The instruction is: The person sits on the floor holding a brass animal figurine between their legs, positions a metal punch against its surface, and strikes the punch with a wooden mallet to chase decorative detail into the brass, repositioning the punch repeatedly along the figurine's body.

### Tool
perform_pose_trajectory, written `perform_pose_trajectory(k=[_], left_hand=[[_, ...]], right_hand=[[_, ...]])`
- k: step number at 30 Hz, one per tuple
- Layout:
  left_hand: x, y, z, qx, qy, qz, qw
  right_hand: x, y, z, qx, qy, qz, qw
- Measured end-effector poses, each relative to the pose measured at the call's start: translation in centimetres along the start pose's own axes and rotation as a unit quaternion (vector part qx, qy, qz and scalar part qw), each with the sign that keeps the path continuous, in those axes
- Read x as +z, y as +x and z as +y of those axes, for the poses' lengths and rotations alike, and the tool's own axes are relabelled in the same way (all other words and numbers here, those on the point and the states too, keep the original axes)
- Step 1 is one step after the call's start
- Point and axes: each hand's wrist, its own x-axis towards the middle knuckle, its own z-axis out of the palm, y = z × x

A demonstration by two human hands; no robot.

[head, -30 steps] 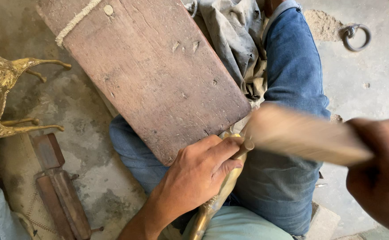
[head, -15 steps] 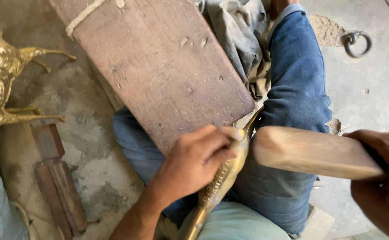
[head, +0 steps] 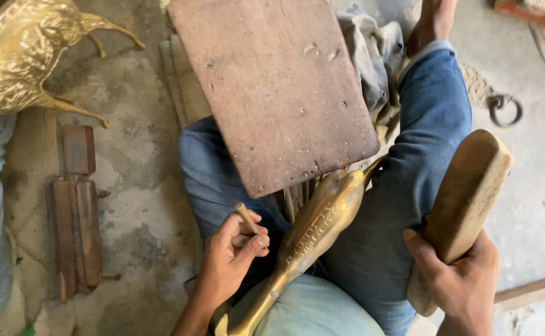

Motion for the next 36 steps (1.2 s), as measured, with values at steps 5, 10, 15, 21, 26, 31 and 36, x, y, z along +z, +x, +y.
perform_pose_trajectory(k=[5, 10, 15, 21, 26, 31, 36], left_hand=[[0.6, 0.6, 3.4, 0.052, 0.070, -0.012, 0.996], [3.1, 2.9, 7.6, 0.201, 0.088, -0.054, 0.974], [5.7, 5.4, 9.5, 0.294, 0.164, -0.094, 0.937], [7.0, 6.2, 9.9, 0.344, 0.203, -0.113, 0.910], [7.2, 6.6, 10.1, 0.341, 0.187, -0.140, 0.910], [7.7, 6.5, 9.9, 0.320, 0.238, -0.145, 0.905], [8.1, 6.4, 9.7, 0.313, 0.268, -0.142, 0.900]], right_hand=[[-0.4, -0.1, -0.3, -0.028, 0.025, -0.014, 0.999], [-0.1, -0.2, 0.0, -0.041, 0.067, -0.012, 0.997], [-0.9, 0.5, 0.1, -0.002, 0.051, -0.060, 0.997], [-5.4, 2.4, -1.5, -0.023, -0.034, -0.108, 0.993], [-7.8, 4.9, -3.7, -0.166, -0.156, -0.047, 0.972], [-8.3, 6.4, -6.2, -0.153, -0.250, -0.082, 0.953], [-8.6, 7.0, -7.0, -0.382, -0.442, -0.073, 0.809]])
